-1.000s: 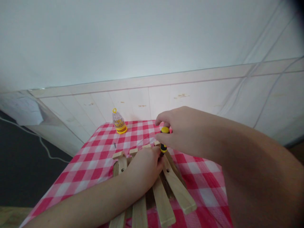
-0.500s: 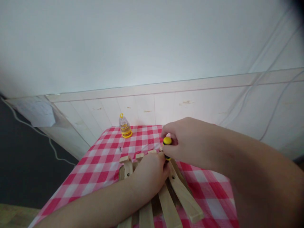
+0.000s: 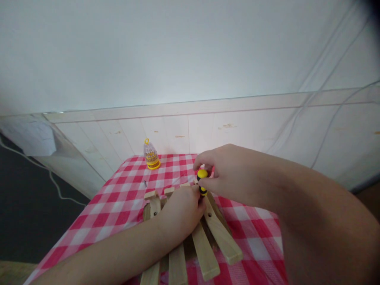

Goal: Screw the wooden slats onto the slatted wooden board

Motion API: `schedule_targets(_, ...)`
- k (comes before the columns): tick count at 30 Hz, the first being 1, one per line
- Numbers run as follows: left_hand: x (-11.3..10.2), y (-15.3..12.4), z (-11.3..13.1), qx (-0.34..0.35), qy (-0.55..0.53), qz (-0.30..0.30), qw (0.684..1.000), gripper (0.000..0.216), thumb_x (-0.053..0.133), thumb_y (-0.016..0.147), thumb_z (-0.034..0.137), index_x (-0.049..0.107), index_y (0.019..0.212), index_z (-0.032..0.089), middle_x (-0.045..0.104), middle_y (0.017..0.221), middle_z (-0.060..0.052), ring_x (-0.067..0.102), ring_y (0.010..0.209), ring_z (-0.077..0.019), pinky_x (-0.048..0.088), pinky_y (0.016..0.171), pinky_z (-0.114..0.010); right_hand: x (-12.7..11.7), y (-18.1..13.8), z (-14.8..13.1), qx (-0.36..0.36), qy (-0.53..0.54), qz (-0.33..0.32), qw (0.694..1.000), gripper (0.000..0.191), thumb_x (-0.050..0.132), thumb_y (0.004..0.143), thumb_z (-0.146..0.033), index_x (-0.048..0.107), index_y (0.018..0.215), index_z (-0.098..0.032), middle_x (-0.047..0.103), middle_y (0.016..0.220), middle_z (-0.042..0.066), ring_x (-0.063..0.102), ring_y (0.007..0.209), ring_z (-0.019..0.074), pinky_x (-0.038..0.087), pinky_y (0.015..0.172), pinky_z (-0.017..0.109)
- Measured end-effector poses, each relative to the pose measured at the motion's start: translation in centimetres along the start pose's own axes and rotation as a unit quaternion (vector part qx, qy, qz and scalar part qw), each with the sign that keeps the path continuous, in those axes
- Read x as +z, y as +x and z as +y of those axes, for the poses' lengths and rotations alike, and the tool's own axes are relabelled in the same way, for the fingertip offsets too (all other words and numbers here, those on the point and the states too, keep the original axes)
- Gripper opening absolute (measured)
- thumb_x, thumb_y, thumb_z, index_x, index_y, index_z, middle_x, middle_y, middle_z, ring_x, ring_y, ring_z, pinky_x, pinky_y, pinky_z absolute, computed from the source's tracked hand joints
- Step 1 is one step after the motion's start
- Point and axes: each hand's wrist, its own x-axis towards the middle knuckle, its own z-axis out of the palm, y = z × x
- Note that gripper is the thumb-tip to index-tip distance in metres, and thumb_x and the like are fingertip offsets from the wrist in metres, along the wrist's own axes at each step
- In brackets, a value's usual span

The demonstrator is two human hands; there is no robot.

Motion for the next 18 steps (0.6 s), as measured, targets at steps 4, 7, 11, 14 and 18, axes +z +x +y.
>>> schedule_targets(4,0.1,0.0,0.0,-0.015,-0.007,-0.006,1.000,0.019,0.044,0.080,0.017,0.062,0.081,0.015,0.067,0.075,-0.007,0.062,0.064,-0.0179,0.042,0.055,-0.026,-0.1,0.6,0.3,0.054,-0.041,0.008,0.998,0.025,0.053,0.077,-0.037,0.066,0.066,-0.018,0.058,0.057,0.004,0.047,0.049,0.0111,0.028,0.047,0.025)
schedule_targets(7,0.0,0.0,0.1,-0.017,0.008,-0.002,1.000,0.019,0.044,0.080,0.018,0.062,0.079,0.015,0.067,0.072,-0.007,0.061,0.061,-0.0176,0.038,0.051,-0.026,0.0,1.0,0.2,0.066,-0.060,0.023,0.996,0.030,0.052,0.078,-0.040,0.065,0.064,-0.017,0.057,0.056,0.005,0.047,0.049,0.0124,0.027,0.045,0.025)
schedule_targets(11,0.0,0.0,0.0,-0.012,0.016,-0.002,1.000,0.019,0.044,0.081,0.019,0.062,0.079,0.015,0.068,0.073,-0.007,0.061,0.062,-0.0181,0.038,0.052,-0.026,0.1,0.8,0.2,0.037,-0.013,0.016,0.999,0.018,0.053,0.078,-0.030,0.068,0.079,-0.020,0.063,0.069,0.003,0.051,0.055,0.0115,0.029,0.048,0.024)
schedule_targets(14,0.1,0.1,-0.1,-0.008,0.010,-0.005,1.000,0.018,0.045,0.080,0.018,0.062,0.080,0.015,0.068,0.076,-0.007,0.063,0.066,-0.0184,0.040,0.055,-0.026,0.0,0.3,0.4,0.010,0.023,0.030,0.999,0.020,0.050,0.078,-0.026,0.068,0.084,-0.022,0.065,0.074,0.002,0.053,0.059,0.0109,0.031,0.050,0.023)
schedule_targets(18,0.1,0.1,-0.2,-0.011,0.010,-0.011,1.000,0.019,0.045,0.081,0.019,0.063,0.084,0.015,0.068,0.078,-0.007,0.063,0.067,-0.0180,0.040,0.055,-0.025,-0.3,0.2,0.2,0.021,0.001,0.004,1.000,0.021,0.050,0.076,-0.016,0.070,0.082,-0.021,0.066,0.075,0.002,0.055,0.063,0.0110,0.034,0.056,0.023)
